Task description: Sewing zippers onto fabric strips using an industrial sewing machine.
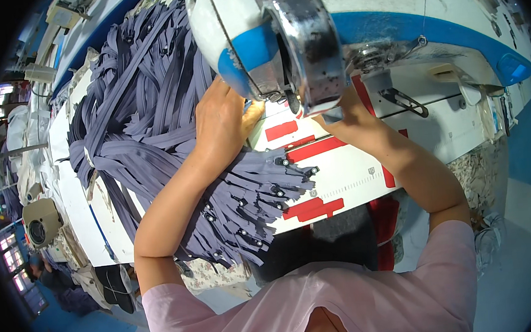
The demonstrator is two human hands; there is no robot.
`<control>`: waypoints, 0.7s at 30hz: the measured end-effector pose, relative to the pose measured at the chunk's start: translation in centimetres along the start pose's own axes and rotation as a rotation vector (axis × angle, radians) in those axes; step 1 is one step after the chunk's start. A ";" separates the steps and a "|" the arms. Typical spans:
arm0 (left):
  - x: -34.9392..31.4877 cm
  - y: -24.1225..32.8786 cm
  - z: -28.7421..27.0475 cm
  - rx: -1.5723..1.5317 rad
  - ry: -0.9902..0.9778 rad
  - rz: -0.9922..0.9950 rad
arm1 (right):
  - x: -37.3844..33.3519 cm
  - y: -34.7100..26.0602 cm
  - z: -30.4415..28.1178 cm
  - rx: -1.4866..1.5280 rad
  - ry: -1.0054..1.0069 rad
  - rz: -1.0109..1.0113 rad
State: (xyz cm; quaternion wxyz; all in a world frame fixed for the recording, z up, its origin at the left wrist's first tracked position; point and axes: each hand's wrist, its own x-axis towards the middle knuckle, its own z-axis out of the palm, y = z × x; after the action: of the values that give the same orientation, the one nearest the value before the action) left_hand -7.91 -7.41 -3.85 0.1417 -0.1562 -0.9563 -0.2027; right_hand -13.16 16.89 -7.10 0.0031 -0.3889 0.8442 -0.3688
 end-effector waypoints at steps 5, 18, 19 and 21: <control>-0.2 0.0 0.1 0.049 0.043 0.015 | 0.5 -1.3 -0.5 0.032 -0.220 0.199; -0.2 -0.1 -0.1 0.007 0.037 -0.007 | 0.3 -2.6 -1.0 -0.229 -0.284 0.223; -0.1 -0.1 -0.1 -0.060 0.030 -0.016 | 0.0 -2.1 -0.9 -0.357 -0.161 0.039; 0.1 0.2 -0.3 -0.065 0.022 -0.005 | -0.4 -1.6 -0.7 -0.484 -0.036 -0.147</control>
State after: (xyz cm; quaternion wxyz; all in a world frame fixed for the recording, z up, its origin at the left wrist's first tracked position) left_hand -7.88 -7.39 -3.47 0.1466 -0.1561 -0.9479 -0.2357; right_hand -12.04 16.84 -5.68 -0.1018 -0.4451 0.8772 -0.1482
